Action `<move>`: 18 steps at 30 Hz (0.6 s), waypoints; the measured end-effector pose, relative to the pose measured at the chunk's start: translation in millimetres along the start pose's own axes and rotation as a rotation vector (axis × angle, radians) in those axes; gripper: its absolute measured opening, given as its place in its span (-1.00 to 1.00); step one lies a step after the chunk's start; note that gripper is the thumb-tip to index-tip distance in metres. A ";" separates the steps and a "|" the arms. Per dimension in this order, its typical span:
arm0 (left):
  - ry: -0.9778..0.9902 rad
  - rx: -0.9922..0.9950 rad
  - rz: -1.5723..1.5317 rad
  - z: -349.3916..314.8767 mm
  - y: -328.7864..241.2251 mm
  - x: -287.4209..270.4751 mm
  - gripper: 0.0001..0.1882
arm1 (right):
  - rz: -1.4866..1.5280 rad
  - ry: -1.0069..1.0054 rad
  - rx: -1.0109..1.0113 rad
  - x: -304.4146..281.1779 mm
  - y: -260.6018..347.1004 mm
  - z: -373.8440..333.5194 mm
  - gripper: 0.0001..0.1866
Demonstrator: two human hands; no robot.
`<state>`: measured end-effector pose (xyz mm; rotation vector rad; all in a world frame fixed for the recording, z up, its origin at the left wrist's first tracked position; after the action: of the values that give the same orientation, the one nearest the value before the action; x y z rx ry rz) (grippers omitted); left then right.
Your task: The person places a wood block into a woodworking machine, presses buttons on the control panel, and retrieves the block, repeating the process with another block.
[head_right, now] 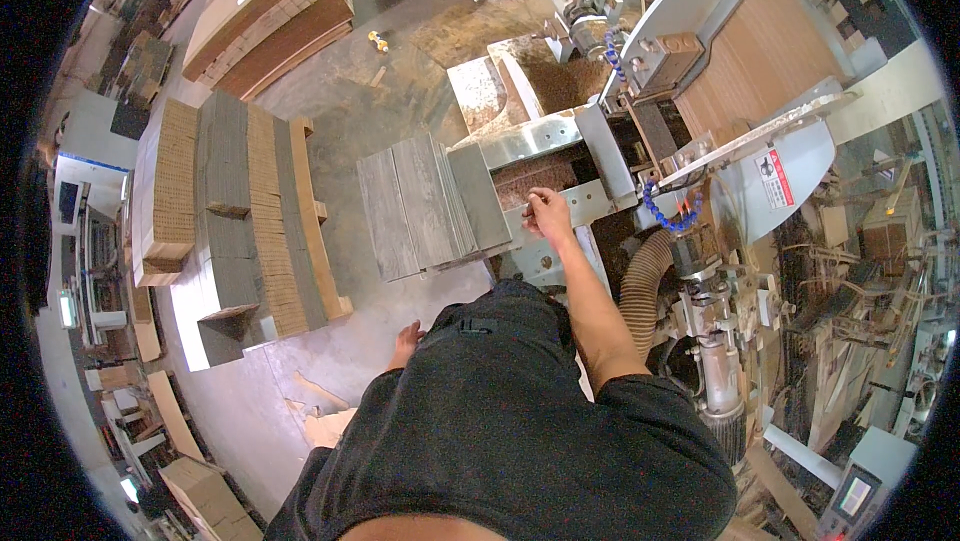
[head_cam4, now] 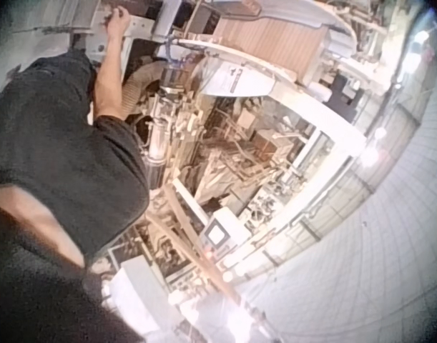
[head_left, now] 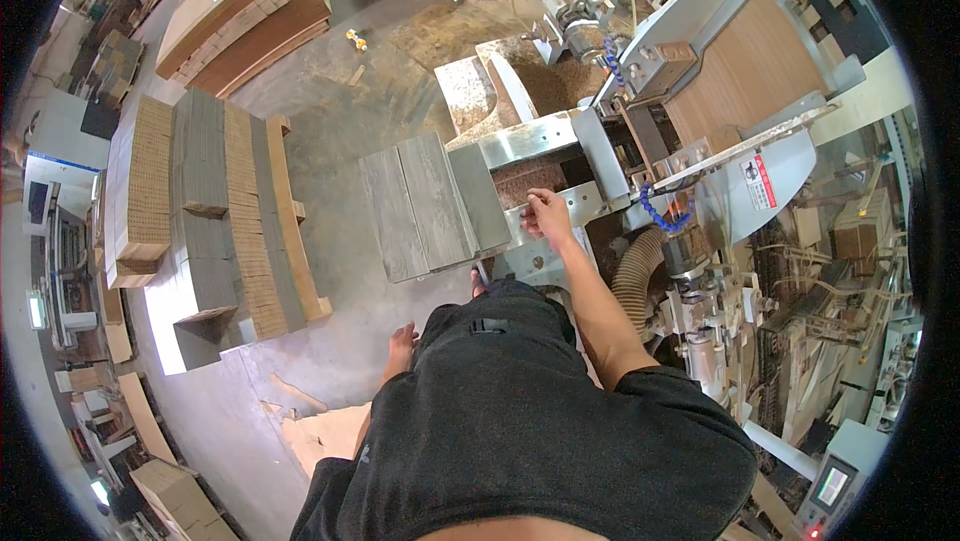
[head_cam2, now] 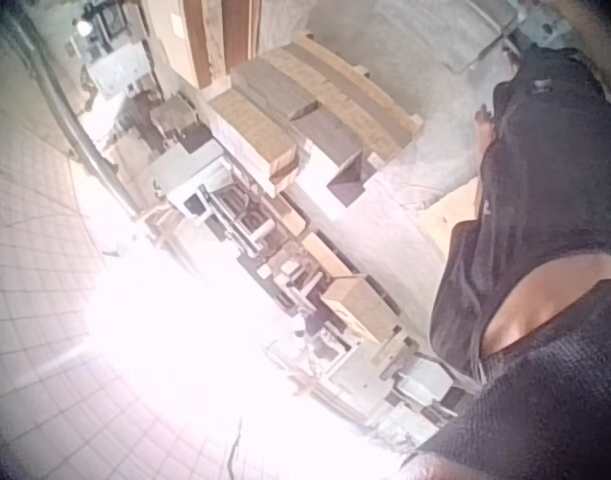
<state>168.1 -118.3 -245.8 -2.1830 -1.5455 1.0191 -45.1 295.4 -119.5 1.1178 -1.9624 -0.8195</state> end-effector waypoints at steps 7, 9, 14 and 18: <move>0.007 0.069 0.109 20.5 20.3 0.9 -0.40 | -0.035 0.015 -0.027 5.7 7.4 -1.5 -0.74; -0.005 0.267 0.066 22.5 17.1 2.0 -0.40 | -0.098 0.025 -0.039 4.4 17.4 5.4 -0.74; -0.019 -0.154 -0.247 -8.9 -7.9 2.3 -0.39 | -0.962 -0.494 -0.727 -21.9 155.9 -3.6 -0.63; -0.039 -0.207 -0.198 -4.6 13.4 6.8 -0.38 | -1.299 -0.483 -0.279 -59.7 171.3 35.0 -0.57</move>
<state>181.9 -116.6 -253.0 -2.0947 -1.9169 0.8793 -126.2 426.8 -18.0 2.1361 -1.1501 -2.0846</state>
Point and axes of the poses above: each hand's wrist, its own z-axis towards the middle knuckle, its own x-axis out of the palm, y = z × x, the point moved 8 cm from there along z, towards the middle knuckle, and after that the axes turned 15 degrees about z, right-handed, at the moved point
